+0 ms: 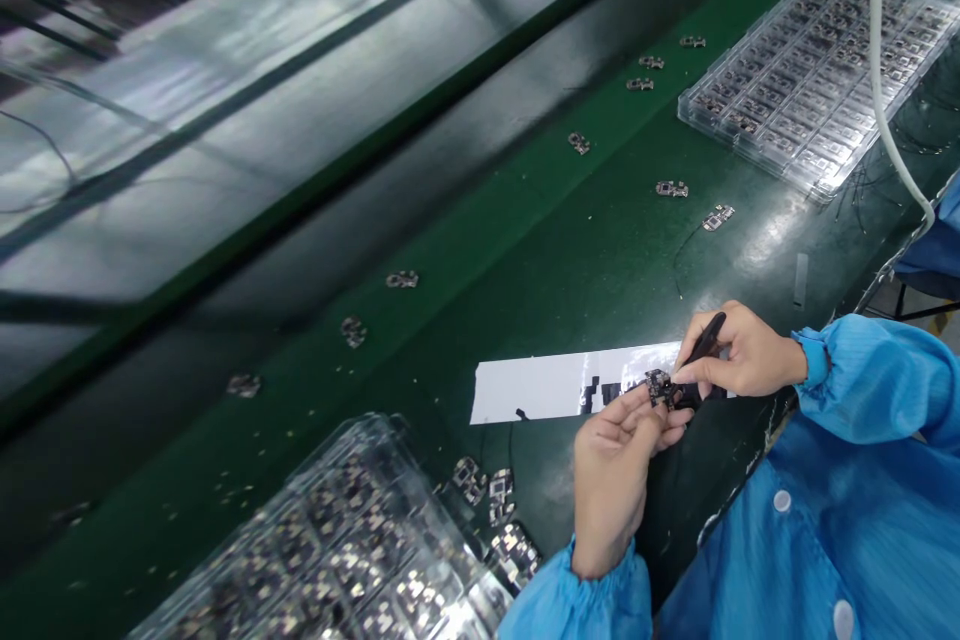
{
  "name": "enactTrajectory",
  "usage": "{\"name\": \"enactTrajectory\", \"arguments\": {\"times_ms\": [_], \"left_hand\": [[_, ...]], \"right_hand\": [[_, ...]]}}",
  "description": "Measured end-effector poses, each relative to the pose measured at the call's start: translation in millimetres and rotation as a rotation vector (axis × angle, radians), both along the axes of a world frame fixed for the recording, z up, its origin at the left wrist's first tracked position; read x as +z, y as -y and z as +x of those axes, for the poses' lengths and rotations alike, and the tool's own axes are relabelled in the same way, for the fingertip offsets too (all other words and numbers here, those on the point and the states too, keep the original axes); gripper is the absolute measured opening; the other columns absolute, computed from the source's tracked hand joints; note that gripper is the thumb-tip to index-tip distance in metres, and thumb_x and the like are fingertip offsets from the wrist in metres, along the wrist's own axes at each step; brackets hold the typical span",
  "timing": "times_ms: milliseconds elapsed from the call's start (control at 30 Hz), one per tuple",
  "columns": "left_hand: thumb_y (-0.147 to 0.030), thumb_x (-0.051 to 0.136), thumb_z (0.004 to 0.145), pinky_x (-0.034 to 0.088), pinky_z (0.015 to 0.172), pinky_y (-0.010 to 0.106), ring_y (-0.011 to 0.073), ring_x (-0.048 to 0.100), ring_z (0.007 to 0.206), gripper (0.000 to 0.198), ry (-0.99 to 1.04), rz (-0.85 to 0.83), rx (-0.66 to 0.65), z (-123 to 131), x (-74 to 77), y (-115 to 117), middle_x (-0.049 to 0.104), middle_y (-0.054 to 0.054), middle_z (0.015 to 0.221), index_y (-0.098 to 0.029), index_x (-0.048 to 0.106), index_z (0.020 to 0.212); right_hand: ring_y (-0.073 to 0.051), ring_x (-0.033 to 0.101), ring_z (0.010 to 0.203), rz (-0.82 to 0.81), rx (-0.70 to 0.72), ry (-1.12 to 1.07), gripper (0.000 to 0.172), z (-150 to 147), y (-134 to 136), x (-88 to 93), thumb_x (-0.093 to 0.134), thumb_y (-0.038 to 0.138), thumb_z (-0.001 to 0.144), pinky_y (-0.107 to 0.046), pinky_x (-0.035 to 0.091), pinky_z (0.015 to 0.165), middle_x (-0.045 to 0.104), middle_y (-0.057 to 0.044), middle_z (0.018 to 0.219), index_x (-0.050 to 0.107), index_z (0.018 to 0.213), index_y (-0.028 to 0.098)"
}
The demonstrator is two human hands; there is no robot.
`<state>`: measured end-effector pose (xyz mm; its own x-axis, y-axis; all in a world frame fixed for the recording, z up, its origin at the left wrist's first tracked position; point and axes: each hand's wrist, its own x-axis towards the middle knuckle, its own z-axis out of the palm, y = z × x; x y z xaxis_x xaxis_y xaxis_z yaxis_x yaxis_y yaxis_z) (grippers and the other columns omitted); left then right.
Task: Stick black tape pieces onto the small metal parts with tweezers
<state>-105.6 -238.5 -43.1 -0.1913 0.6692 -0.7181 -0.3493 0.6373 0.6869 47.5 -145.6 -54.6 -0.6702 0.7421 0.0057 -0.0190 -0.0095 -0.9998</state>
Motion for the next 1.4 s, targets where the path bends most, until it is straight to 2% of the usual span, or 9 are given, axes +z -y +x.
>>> {"name": "enactTrajectory", "arguments": {"times_ms": [300, 700, 900, 967, 1067, 1167, 1267, 1333, 1400], "left_hand": [[-0.026, 0.079, 0.058, 0.055, 0.060, 0.019, 0.0172, 0.069, 0.067, 0.047, -0.005, 0.017, -0.001, 1.2, -2.1, 0.4, 0.072, 0.008, 0.072, -0.006, 0.061, 0.095], [-0.026, 0.081, 0.055, 0.053, 0.053, 0.016, 0.0133, 0.067, 0.057, 0.040, 0.015, 0.023, 0.006, -1.2, 0.6, 1.1, 0.071, 0.006, 0.066, -0.007, 0.064, 0.086], [-0.027, 0.082, 0.055, 0.053, 0.053, 0.016, 0.0131, 0.067, 0.058, 0.039, 0.025, 0.019, 0.012, 0.3, -3.9, -0.8, 0.072, 0.007, 0.071, -0.007, 0.065, 0.083], [-0.026, 0.082, 0.055, 0.053, 0.053, 0.016, 0.0127, 0.067, 0.058, 0.036, 0.015, 0.027, 0.029, 4.4, 1.7, 4.2, 0.072, 0.007, 0.072, -0.008, 0.065, 0.082], [-0.028, 0.079, 0.060, 0.052, 0.051, 0.017, 0.0125, 0.066, 0.055, 0.030, 0.005, 0.043, -0.010, 2.1, 25.2, 17.4, 0.071, 0.008, 0.070, -0.008, 0.065, 0.078], [-0.028, 0.076, 0.065, 0.054, 0.053, 0.021, 0.0137, 0.065, 0.053, 0.027, -0.115, 0.097, 0.004, -31.2, 57.7, 26.2, 0.071, 0.009, 0.068, -0.008, 0.065, 0.080], [-0.019, 0.074, 0.067, 0.056, 0.061, 0.025, 0.0160, 0.067, 0.064, 0.022, -0.369, 0.136, 0.199, -106.8, 79.4, 26.2, 0.072, 0.010, 0.081, -0.009, 0.065, 0.083], [-0.012, 0.066, 0.073, 0.055, 0.063, 0.023, 0.0133, 0.067, 0.066, 0.009, -0.557, 0.092, 0.416, -171.6, 79.7, 22.4, 0.071, 0.007, 0.080, -0.010, 0.063, 0.081], [-0.009, 0.057, 0.080, 0.054, 0.066, 0.021, 0.0094, 0.065, 0.065, 0.003, -0.677, -0.018, 0.541, -235.1, 69.4, 17.3, 0.068, 0.003, 0.077, -0.011, 0.060, 0.079]], "right_hand": [[-0.011, 0.060, 0.042, 0.086, 0.006, 0.003, 0.014, 0.2, 0.2, -0.3, 0.062, 0.025, 0.078, -0.017, 0.046, 0.038, 0.060, 0.001, 0.050, 0.058, 0.075, 0.012], [-0.008, 0.058, 0.043, 0.416, -0.044, -0.028, 0.009, 2.0, 4.2, 2.3, 0.062, 0.020, 0.079, -0.016, 0.046, 0.043, 0.066, -0.002, 0.056, 0.063, 0.076, 0.011], [-0.010, 0.061, 0.046, 0.399, -0.111, -0.071, 0.011, 3.9, 1.8, 5.1, 0.063, 0.021, 0.079, -0.017, 0.049, 0.045, 0.066, -0.003, 0.056, 0.065, 0.078, 0.011], [-0.010, 0.062, 0.048, 0.387, -0.147, -0.042, 0.012, 6.3, -1.1, 7.8, 0.064, 0.023, 0.079, -0.018, 0.050, 0.046, 0.067, -0.004, 0.060, 0.066, 0.077, 0.011], [-0.011, 0.062, 0.048, 0.275, -0.211, 0.075, 0.015, 9.7, -9.9, 9.8, 0.064, 0.028, 0.077, -0.018, 0.050, 0.045, 0.068, -0.004, 0.064, 0.067, 0.075, 0.014], [-0.013, 0.063, 0.046, 0.077, -0.207, 0.170, 0.021, 6.1, -25.4, 4.9, 0.068, 0.036, 0.073, -0.020, 0.052, 0.045, 0.065, -0.002, 0.055, 0.065, 0.076, 0.015], [-0.014, 0.062, 0.047, -0.031, -0.181, 0.182, 0.031, -3.3, -38.2, -2.2, 0.070, 0.043, 0.069, -0.024, 0.054, 0.048, 0.063, -0.002, 0.053, 0.063, 0.075, 0.014], [-0.015, 0.062, 0.047, -0.053, -0.170, 0.193, 0.035, -7.3, -40.8, -6.4, 0.070, 0.046, 0.068, -0.026, 0.054, 0.049, 0.063, -0.003, 0.053, 0.062, 0.076, 0.014], [-0.016, 0.062, 0.048, -0.049, -0.171, 0.222, 0.035, -7.3, -39.6, -11.9, 0.070, 0.047, 0.069, -0.027, 0.054, 0.049, 0.064, -0.004, 0.055, 0.063, 0.078, 0.014]]}}
